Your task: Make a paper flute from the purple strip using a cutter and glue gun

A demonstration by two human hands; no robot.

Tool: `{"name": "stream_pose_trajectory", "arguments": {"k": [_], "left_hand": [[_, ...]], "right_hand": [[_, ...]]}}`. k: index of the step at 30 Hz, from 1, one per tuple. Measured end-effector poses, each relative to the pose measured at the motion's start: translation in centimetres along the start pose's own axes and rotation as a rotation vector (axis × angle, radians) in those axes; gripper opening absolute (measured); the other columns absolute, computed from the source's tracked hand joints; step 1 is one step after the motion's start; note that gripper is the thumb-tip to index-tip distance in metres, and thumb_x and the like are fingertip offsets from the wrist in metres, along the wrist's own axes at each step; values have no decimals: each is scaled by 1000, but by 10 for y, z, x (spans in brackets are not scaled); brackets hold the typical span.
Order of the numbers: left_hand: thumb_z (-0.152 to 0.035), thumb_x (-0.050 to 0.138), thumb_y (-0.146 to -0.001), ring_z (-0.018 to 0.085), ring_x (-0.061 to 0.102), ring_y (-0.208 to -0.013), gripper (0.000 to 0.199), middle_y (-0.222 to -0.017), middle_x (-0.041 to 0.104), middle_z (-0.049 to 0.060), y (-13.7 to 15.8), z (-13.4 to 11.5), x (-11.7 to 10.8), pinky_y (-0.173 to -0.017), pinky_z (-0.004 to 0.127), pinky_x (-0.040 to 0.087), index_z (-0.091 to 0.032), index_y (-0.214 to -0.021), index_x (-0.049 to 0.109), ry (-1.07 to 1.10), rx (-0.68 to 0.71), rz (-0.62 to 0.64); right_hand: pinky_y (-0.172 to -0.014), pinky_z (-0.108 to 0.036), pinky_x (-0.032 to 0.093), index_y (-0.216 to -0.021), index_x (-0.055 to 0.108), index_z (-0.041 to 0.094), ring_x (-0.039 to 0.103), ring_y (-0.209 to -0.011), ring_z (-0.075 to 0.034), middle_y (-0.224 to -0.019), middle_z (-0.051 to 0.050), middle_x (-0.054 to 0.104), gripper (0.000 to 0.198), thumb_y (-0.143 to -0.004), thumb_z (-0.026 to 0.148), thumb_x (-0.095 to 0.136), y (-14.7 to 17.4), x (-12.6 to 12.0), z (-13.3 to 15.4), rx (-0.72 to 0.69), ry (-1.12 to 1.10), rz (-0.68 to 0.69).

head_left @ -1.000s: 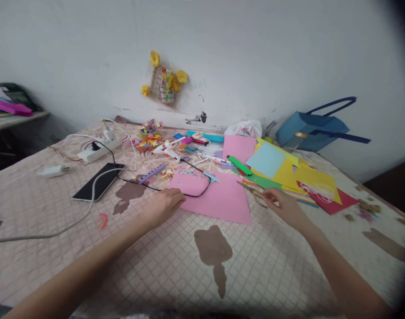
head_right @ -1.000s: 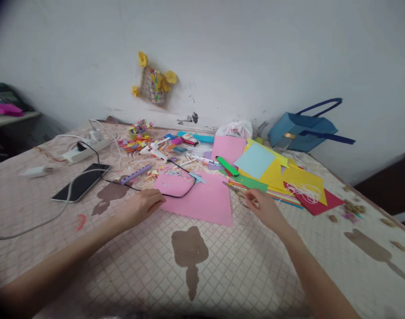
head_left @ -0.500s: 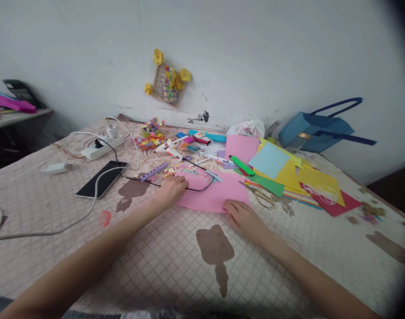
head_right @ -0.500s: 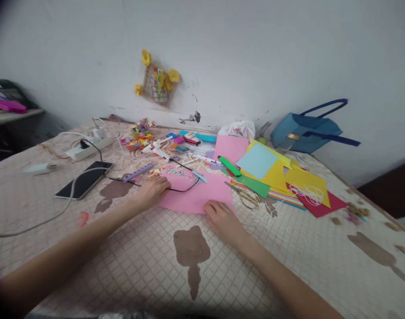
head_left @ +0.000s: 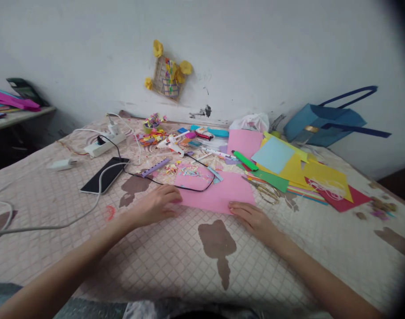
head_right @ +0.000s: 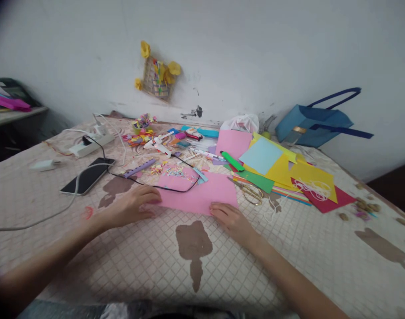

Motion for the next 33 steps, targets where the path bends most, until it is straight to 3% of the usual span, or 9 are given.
{"name": "stream_pose_trajectory", "arguments": {"k": [2, 5, 11, 17, 22, 29, 33], "left_hand": [[-21, 51, -89, 18, 55, -94, 11, -99, 62, 6, 7, -2, 3, -85, 33, 41, -17, -95, 59, -64, 4, -55], [-17, 42, -93, 17, 55, -86, 17, -92, 63, 5, 16, -7, 4, -82, 33, 40, -16, -88, 59, -136, 33, -97], [-15, 37, -95, 17, 54, -88, 21, -96, 63, 5, 41, -29, 3, -83, 35, 38, -17, -93, 58, -200, 107, -25], [-16, 49, -89, 18, 55, -94, 16, -102, 62, 4, 50, -26, 15, -86, 34, 40, -18, -103, 54, -133, -13, -122], [-18, 48, -89, 17, 56, -91, 11, -95, 63, 2, 45, -27, 21, -86, 35, 40, -20, -90, 58, -5, -96, -98], [-16, 50, -85, 13, 55, -72, 13, -77, 60, 1, 34, -19, 21, -64, 25, 43, -17, -74, 58, 219, -299, -73], [-16, 57, -78, 16, 56, -74, 3, -78, 60, 2, 33, -22, 23, -66, 27, 43, -17, -75, 58, 206, -380, -56]], "right_hand": [[-91, -37, 52, -111, 59, 21, 60, -107, -19, -116, -9, 65, 27, -89, 11, 45, 1, 0, 0, -6, -12, 5], [-93, -37, 50, -115, 56, 21, 58, -109, -19, -116, -8, 63, 30, -87, 11, 48, 6, -3, 0, 17, -21, 19], [-91, -46, 48, -112, 52, 18, 55, -106, -25, -110, -12, 60, 36, -77, 7, 52, 29, -18, -4, 145, -1, 20], [-86, -41, 49, -101, 55, 19, 56, -99, -23, -105, -11, 60, 22, -81, 10, 52, 35, -26, 5, 125, 8, 28], [-85, -36, 47, -95, 58, 21, 57, -92, -19, -95, -6, 63, 11, -89, 16, 49, 30, -19, 15, 37, -39, 121], [-72, -31, 49, -83, 54, 20, 56, -83, -18, -89, -6, 58, 15, -93, 21, 42, 14, -20, 15, 236, -186, 250], [-72, -30, 49, -82, 54, 21, 56, -83, -18, -88, -4, 58, 11, -90, 20, 47, 14, -16, 15, 258, -180, 228]]}}
Point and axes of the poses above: each hand's wrist, its own y-axis away from the middle knuckle, its own x-axis out of the palm, z = x × y, the point moved 4 cm from there along -y, towards the middle knuckle
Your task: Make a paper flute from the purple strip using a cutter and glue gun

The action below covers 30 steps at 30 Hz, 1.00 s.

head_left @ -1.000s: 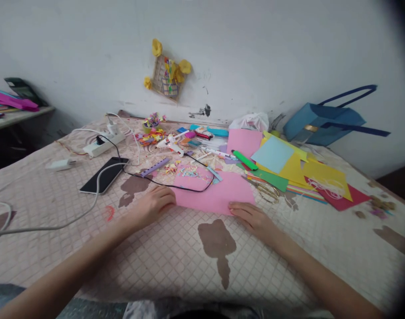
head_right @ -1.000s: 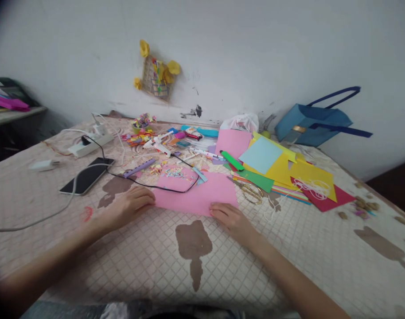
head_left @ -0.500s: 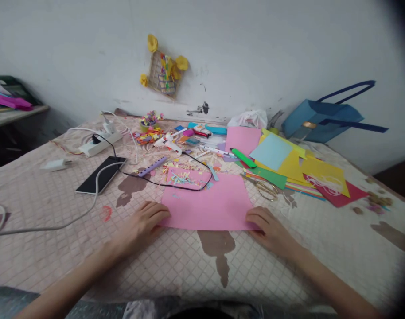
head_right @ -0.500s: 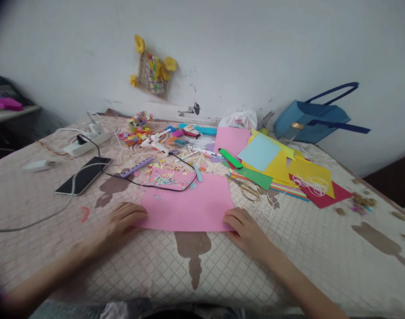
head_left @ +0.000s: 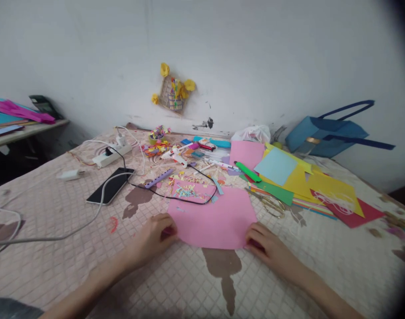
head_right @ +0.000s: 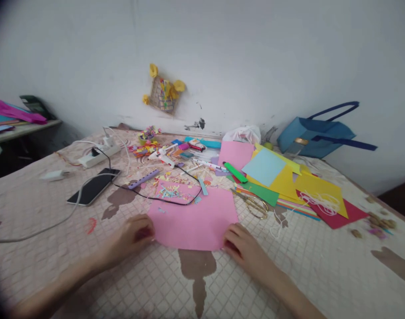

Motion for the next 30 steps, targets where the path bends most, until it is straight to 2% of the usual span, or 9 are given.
{"name": "stream_pose_trajectory", "arguments": {"k": [5, 9, 13, 15, 17, 20, 22, 25, 30], "left_hand": [[-18, 64, -76, 23, 55, -91, 15, -96, 62, 4, 4, -10, 7, -82, 39, 40, -20, -90, 59, -192, 46, -43], [-10, 56, -80, 23, 53, -93, 19, -99, 60, 5, 1, -27, 15, -83, 40, 38, -21, -95, 58, -307, 138, 4], [-2, 48, -78, 21, 53, -90, 24, -99, 61, 6, -2, -45, 26, -82, 38, 38, -19, -91, 59, -288, 198, 65], [-4, 47, -79, 21, 54, -89, 22, -96, 62, 6, -4, -51, 28, -80, 37, 39, -19, -89, 60, -166, 199, 64], [-9, 47, -83, 18, 55, -84, 17, -89, 63, 5, -7, -51, 25, -75, 33, 40, -19, -85, 61, 70, 126, 33], [-21, 54, -83, 13, 53, -65, 10, -73, 62, 3, -17, -42, 22, -61, 26, 40, -16, -79, 61, 611, -124, 12], [-31, 63, -78, 10, 49, -57, 17, -69, 62, 2, -23, -39, 25, -55, 23, 36, -14, -76, 60, 976, -249, 66], [-41, 67, -75, 8, 46, -53, 29, -70, 62, 3, -31, -43, 32, -52, 22, 34, -12, -77, 59, 1109, -288, 123], [-46, 66, -75, 7, 47, -53, 35, -69, 60, 1, -43, -50, 41, -53, 22, 34, -13, -83, 56, 1199, -255, 171]], "right_hand": [[-81, -35, 48, -90, 55, 22, 56, -90, -19, -94, -5, 59, 11, -90, 17, 46, 7, 10, -1, -67, 78, -54], [-84, -36, 47, -91, 54, 22, 55, -92, -19, -96, -5, 59, 12, -92, 17, 43, 7, 12, 1, -65, 117, -53], [-81, -36, 48, -90, 53, 22, 56, -90, -19, -94, -4, 59, 10, -90, 15, 46, 4, 12, 3, -47, 130, -51], [-80, -36, 48, -90, 53, 22, 56, -88, -19, -93, -4, 59, 9, -89, 15, 47, 4, 13, 3, -53, 126, -42], [-80, -36, 48, -88, 53, 22, 56, -88, -19, -93, -4, 59, 8, -89, 16, 47, 4, 12, 3, -61, 110, -31], [-79, -36, 48, -88, 53, 21, 55, -89, -20, -94, -6, 59, 6, -89, 18, 48, 3, 8, 7, -49, 49, -20], [-78, -35, 47, -91, 53, 21, 55, -89, -19, -95, -6, 58, 6, -90, 19, 48, -2, 3, 15, -27, -42, -19], [-74, -30, 47, -92, 55, 21, 56, -83, -17, -89, -5, 59, 9, -91, 21, 46, -19, -3, 35, 9, -259, -52], [-69, -28, 44, -89, 60, 20, 56, -76, -15, -82, -3, 59, 12, -90, 25, 49, -61, -8, 61, 39, -578, -101]]}}
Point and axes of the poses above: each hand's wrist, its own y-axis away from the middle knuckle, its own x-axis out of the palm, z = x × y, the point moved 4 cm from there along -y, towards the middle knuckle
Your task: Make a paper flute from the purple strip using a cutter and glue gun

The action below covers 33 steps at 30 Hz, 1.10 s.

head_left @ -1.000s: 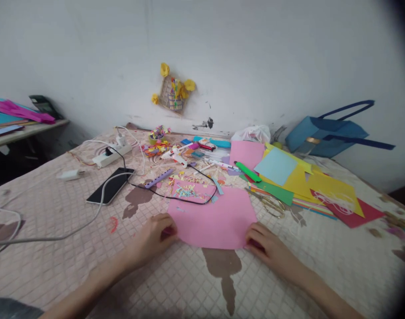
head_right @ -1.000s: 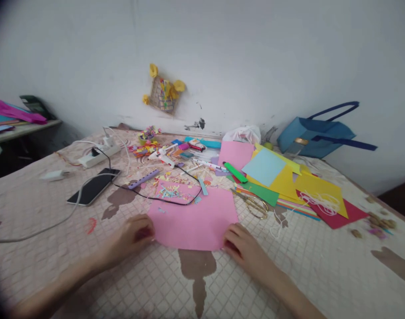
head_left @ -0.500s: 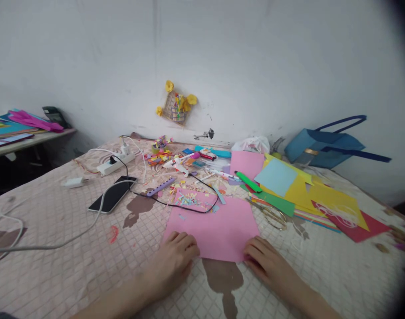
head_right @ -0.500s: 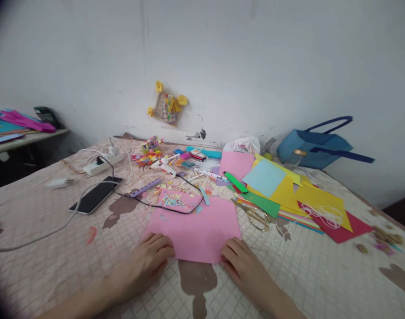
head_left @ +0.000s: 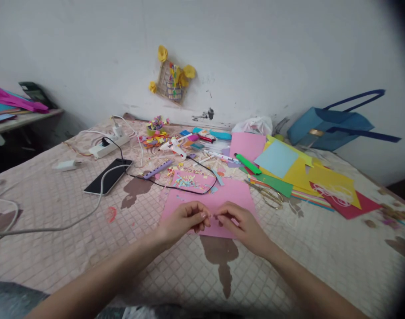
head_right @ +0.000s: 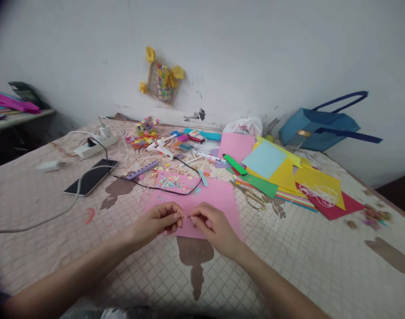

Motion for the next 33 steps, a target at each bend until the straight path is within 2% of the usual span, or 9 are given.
{"name": "stream_pose_trajectory", "arguments": {"k": [2, 7, 12, 16, 18, 22, 24, 28, 33], "left_hand": [[-46, 64, -76, 7, 46, -53, 34, -66, 57, -1, -8, -2, -1, -53, 22, 34, -15, -84, 53, 14, 21, 5], [-44, 60, -79, 6, 43, -51, 29, -61, 51, -3, -29, -6, -9, -50, 20, 31, -16, -81, 51, -8, 75, -10], [-38, 60, -77, 7, 44, -53, 24, -66, 54, -1, -38, -3, -13, -53, 21, 35, -15, -79, 53, -68, 113, -39], [-24, 57, -72, 9, 48, -56, 10, -64, 55, 0, -34, -7, -16, -55, 23, 38, -14, -73, 54, -153, 143, -104], [-18, 52, -70, 8, 44, -53, 4, -58, 50, -3, -31, -12, -22, -52, 22, 35, -15, -68, 51, -189, 182, -165], [-17, 36, -74, 7, 31, -44, 15, -51, 31, -7, -27, -24, -43, -44, 20, 27, -19, -60, 34, -226, 261, -293], [-19, 33, -79, 6, 30, -41, 21, -49, 30, -7, -26, -31, -55, -41, 19, 25, -20, -59, 31, -267, 257, -318], [-35, 41, -87, 7, 43, -37, 39, -43, 45, -3, -21, -41, -70, -38, 18, 29, -17, -53, 41, -407, 121, -226], [-46, 57, -79, 13, 60, -50, 39, -56, 65, 5, -17, -34, -69, -50, 23, 47, -12, -61, 62, -514, -54, 20]], "right_hand": [[-65, -27, 45, -82, 59, 19, 55, -70, -13, -74, -1, 57, 16, -89, 30, 51, -15, 2, -1, 54, -170, -12], [-56, -25, 46, -80, 56, 17, 54, -60, -11, -69, 0, 56, 28, -90, 42, 46, -38, 4, -16, 84, -292, -32], [-55, -24, 45, -79, 55, 17, 53, -57, -11, -65, 1, 55, 30, -90, 44, 46, -37, 9, -31, 123, -349, -96], [-55, -25, 44, -78, 56, 17, 53, -56, -10, -65, 1, 56, 30, -88, 44, 50, -31, 11, -36, 145, -369, -132], [-54, -24, 44, -79, 56, 17, 53, -56, -10, -66, 1, 56, 29, -87, 44, 50, -29, 6, -39, 148, -372, -177], [-51, -24, 42, -78, 56, 17, 51, -54, -9, -69, 0, 56, 28, -87, 43, 51, -27, -9, -50, 153, -365, -295], [-49, -23, 42, -78, 56, 17, 50, -52, -9, -69, 1, 56, 27, -86, 43, 52, -27, -15, -55, 160, -361, -333], [-48, -23, 41, -76, 57, 17, 50, -52, -9, -67, 0, 56, 28, -84, 43, 54, -28, -16, -61, 176, -354, -332], [-48, -23, 42, -75, 57, 17, 51, -50, -9, -64, 1, 56, 30, -84, 46, 54, -28, -13, -65, 196, -342, -305]]}}
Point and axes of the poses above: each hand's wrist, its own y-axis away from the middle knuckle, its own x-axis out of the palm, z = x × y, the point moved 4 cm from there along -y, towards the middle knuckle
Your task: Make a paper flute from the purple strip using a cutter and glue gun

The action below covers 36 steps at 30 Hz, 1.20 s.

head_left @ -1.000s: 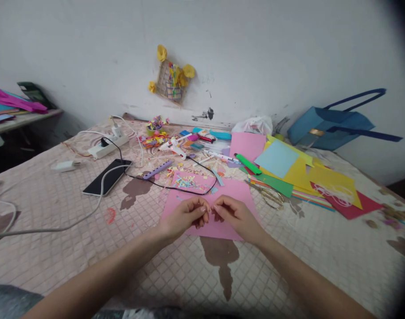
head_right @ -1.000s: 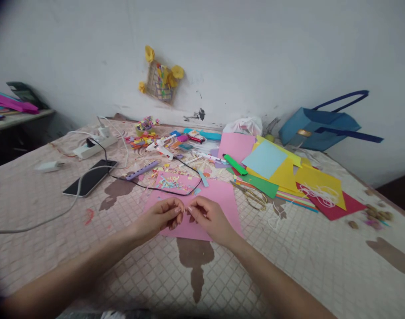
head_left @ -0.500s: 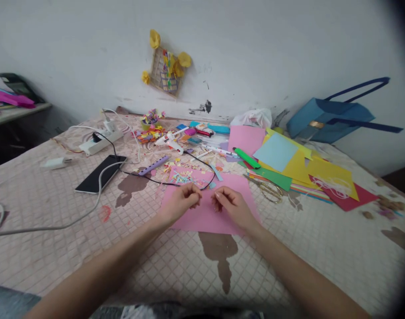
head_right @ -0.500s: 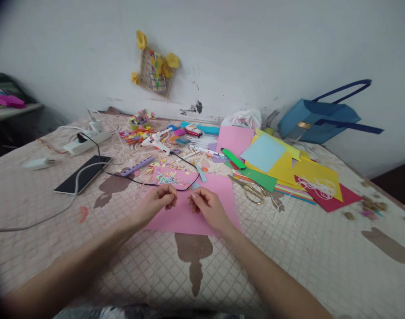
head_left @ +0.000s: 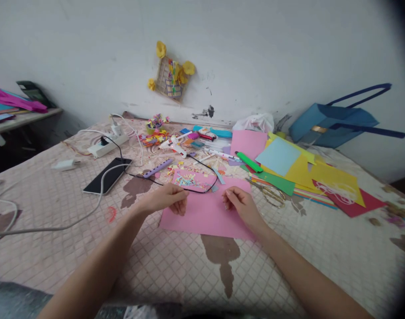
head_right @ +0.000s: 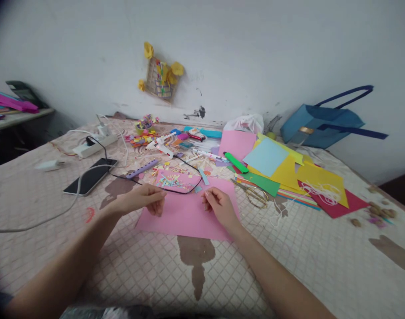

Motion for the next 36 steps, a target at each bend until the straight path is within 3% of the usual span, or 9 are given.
{"name": "stream_pose_trajectory", "arguments": {"k": [2, 7, 15, 18, 21, 23, 29, 33, 36], "left_hand": [[-47, 61, -76, 15, 64, -62, 36, -67, 69, 6, -6, 6, -2, -61, 26, 51, -12, -68, 65, -21, 15, -16], [-49, 54, -80, 19, 59, -100, 38, -104, 65, 8, -21, 17, -27, -89, 32, 45, -15, -95, 58, -23, 131, -363], [-51, 55, -80, 19, 67, -77, 40, -85, 70, 11, -22, 17, -10, -71, 34, 53, -11, -84, 62, -57, 141, -136], [-45, 56, -80, 20, 64, -85, 34, -92, 69, 11, -26, 18, -10, -78, 35, 51, -13, -89, 63, -130, 201, -233], [-39, 56, -80, 20, 61, -94, 31, -101, 67, 11, -29, 19, -13, -84, 36, 48, -14, -98, 62, -189, 257, -355], [-37, 52, -82, 20, 63, -90, 29, -97, 68, 10, -29, 17, -14, -79, 34, 50, -14, -98, 62, -210, 273, -390], [-32, 48, -87, 18, 62, -79, 24, -82, 67, 7, -6, -4, -5, -74, 32, 48, -14, -81, 63, -331, 308, -453], [-31, 58, -83, 18, 61, -88, 18, -92, 67, 5, 24, -9, 21, -81, 32, 47, -17, -92, 64, -419, 377, -341], [-21, 60, -82, 21, 53, -110, 29, -116, 60, 7, 49, -3, 46, -96, 37, 42, -20, -111, 58, -708, 517, -170]], "right_hand": [[-48, -23, 42, -75, 57, 17, 51, -50, -9, -63, 1, 56, 31, -84, 46, 54, 0, 0, -2, 4, 5, 2], [-48, -23, 43, -76, 56, 18, 52, -52, -10, -64, 1, 56, 30, -85, 46, 52, -3, -6, -9, 3, 19, -9], [-70, -33, 52, -86, 61, 18, 63, -72, -16, -81, -5, 66, 30, -88, 45, 47, -16, 5, -5, -104, 82, 111], [-82, -37, 50, -89, 64, 20, 63, -89, -19, -93, -7, 68, 25, -84, 41, 53, -27, 9, 0, -163, 155, 142], [-101, -39, 36, -99, 62, 23, 48, -120, -21, -124, -7, 57, 24, -85, 38, 51, -37, -5, 5, -238, 215, 10], [-101, -39, 36, -103, 60, 23, 49, -119, -21, -124, -7, 56, 25, -87, 36, 47, -36, -19, 7, -255, 245, -66], [-80, -38, 48, -96, 59, 21, 60, -86, -20, -94, -6, 64, 20, -89, 32, 45, 15, -46, 15, -233, 373, -134], [-88, -39, 44, -94, 64, 23, 56, -96, -22, -97, -5, 64, 15, -79, 24, 62, 67, -39, 22, -254, 506, 27], [-91, -41, 43, -106, 58, 22, 52, -104, -24, -108, -8, 59, 27, -79, 22, 62, 94, -33, 17, -304, 761, 202]]}}
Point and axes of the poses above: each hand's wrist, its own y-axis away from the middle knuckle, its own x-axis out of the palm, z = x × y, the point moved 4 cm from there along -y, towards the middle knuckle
